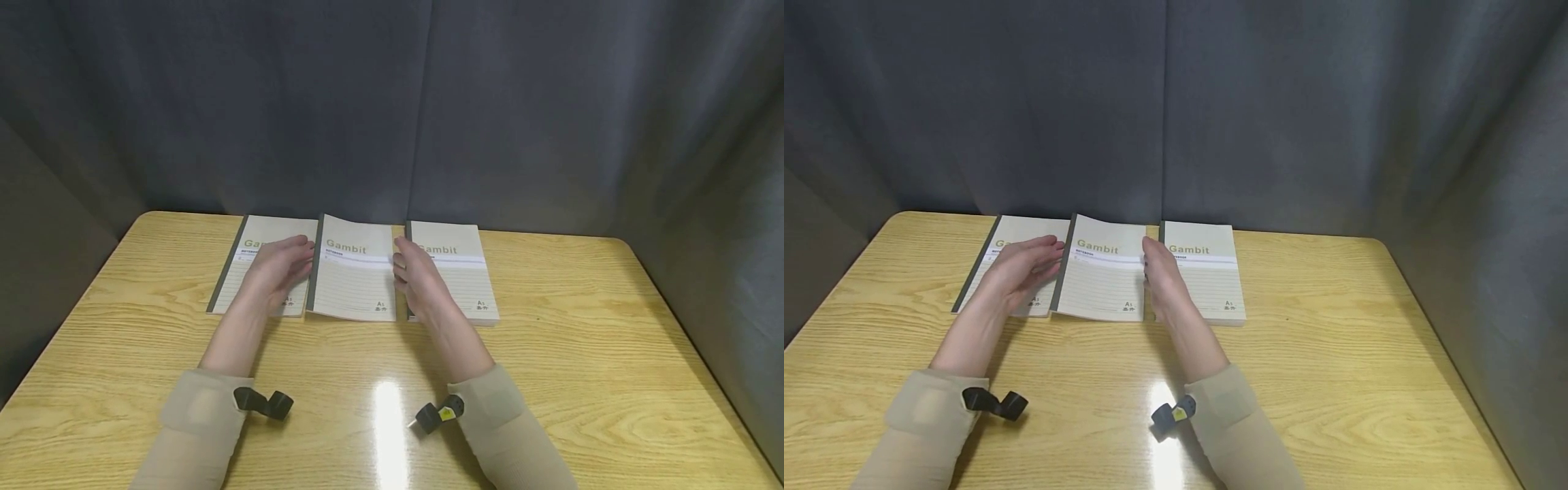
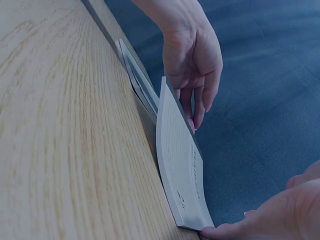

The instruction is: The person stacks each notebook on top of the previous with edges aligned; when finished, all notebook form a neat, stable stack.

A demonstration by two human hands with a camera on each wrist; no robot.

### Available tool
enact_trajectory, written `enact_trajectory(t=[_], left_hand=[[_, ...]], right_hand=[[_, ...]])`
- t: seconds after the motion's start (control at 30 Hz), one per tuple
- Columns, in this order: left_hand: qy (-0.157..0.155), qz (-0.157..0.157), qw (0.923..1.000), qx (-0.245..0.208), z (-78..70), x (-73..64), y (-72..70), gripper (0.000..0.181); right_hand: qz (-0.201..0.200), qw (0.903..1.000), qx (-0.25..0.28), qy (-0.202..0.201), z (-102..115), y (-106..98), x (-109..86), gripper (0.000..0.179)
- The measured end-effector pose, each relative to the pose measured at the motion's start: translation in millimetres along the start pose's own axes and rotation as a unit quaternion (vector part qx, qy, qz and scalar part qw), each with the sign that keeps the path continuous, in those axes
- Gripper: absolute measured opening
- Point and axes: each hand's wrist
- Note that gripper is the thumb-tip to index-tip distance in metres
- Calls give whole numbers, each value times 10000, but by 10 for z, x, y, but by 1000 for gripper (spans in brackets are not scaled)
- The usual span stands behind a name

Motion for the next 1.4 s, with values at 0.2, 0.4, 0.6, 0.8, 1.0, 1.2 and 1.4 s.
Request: enact_trajectory(t=[0.2,0.4,0.6,0.8,1.0,1.2,1.4], left_hand=[[96,56,9988,472,58,52,13,58],[120,66,9968,782,70,57,19,57],[326,87,9985,440,-5,12,-8,58],[501,268,9984,-28,-71,-11,-46,58],[691,469,9954,-479,-106,-39,-93,59],[734,503,9933,-737,-144,-77,-124,61],[832,425,9941,-550,-176,-101,-35,59]], right_hand=[[54,10000,-66,-51,-16,-6,-6,67],[24,10000,-50,-47,-29,-8,14,67],[1,10000,-17,-6,-15,-16,3,68],[-57,9998,187,-75,0,-30,-7,61],[210,9996,19,-185,25,-46,-25,48],[80,9978,-249,-616,70,-67,-56,47],[-530,9937,-194,-965,163,-135,-95,57]])
Point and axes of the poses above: each hand's wrist, its own x-axis towards the middle knuckle, its own y-axis out of the palm, z = x × y, and after that the axes turned 12 degrees about x, right-handed
